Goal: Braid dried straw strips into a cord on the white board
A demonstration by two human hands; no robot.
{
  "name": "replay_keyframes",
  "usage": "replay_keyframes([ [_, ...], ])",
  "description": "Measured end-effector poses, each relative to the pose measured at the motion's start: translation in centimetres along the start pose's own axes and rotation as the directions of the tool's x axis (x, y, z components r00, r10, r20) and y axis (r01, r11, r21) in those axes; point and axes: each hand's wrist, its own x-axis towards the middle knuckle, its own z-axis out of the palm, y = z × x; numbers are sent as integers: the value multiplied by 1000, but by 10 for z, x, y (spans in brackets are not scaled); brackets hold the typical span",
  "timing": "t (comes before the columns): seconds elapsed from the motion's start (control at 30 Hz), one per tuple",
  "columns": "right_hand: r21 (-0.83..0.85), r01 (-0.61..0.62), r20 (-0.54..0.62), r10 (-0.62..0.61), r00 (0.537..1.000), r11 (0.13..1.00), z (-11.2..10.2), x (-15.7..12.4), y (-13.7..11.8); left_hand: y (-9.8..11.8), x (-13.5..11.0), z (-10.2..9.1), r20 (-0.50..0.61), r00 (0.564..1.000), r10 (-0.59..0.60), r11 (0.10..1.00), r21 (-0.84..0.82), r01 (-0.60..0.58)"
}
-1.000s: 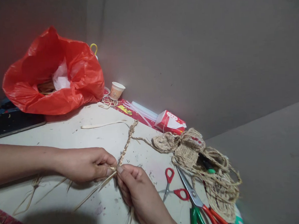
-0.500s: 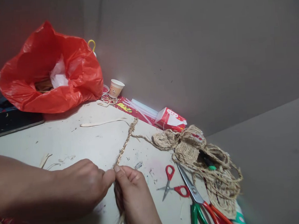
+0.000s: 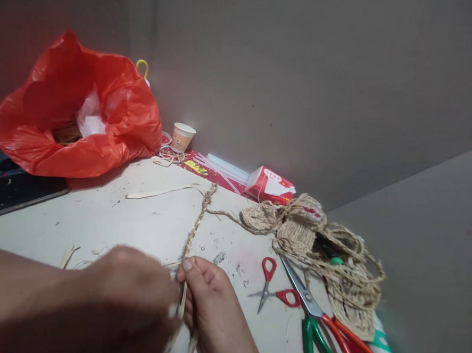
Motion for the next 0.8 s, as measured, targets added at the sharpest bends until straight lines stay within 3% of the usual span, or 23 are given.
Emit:
replay_keyframes([
  [0.07, 1, 8, 21, -8, 1000, 1000, -1, 1, -2, 1, 15, -6, 2, 1000, -11, 982, -189, 11],
  [0.13, -28, 13, 36, -12, 999, 1000, -2, 2, -2, -3, 27, -5, 172, 980, -99, 861, -480, 171],
  [0.2, -73, 24, 53, -20, 998, 997, -3, 3, -1, -10, 33, 1, 453, 880, -144, 690, -592, 417],
  [0.23, -92, 29, 61, -24, 998, 995, -3, 4, -1, -13, 34, 6, 543, 829, -136, 651, -581, 488],
  [0.27, -106, 32, 69, -25, 997, 994, -4, 4, -1, -17, 34, 9, 575, 807, -133, 648, -566, 510],
  [0.43, -166, 14, 139, 9, 990, 986, -8, 1, -7, -24, 34, 12, 445, 893, -68, 787, -526, 322],
  [0.63, -374, 22, 210, 62, 976, 927, -20, 4, -16, -20, 38, -2, 455, 890, 8, 918, -356, 173],
  [0.8, -616, 214, 250, -70, 966, 758, -21, 4, -22, -21, 42, -4, 512, 858, 42, 915, -365, 173],
])
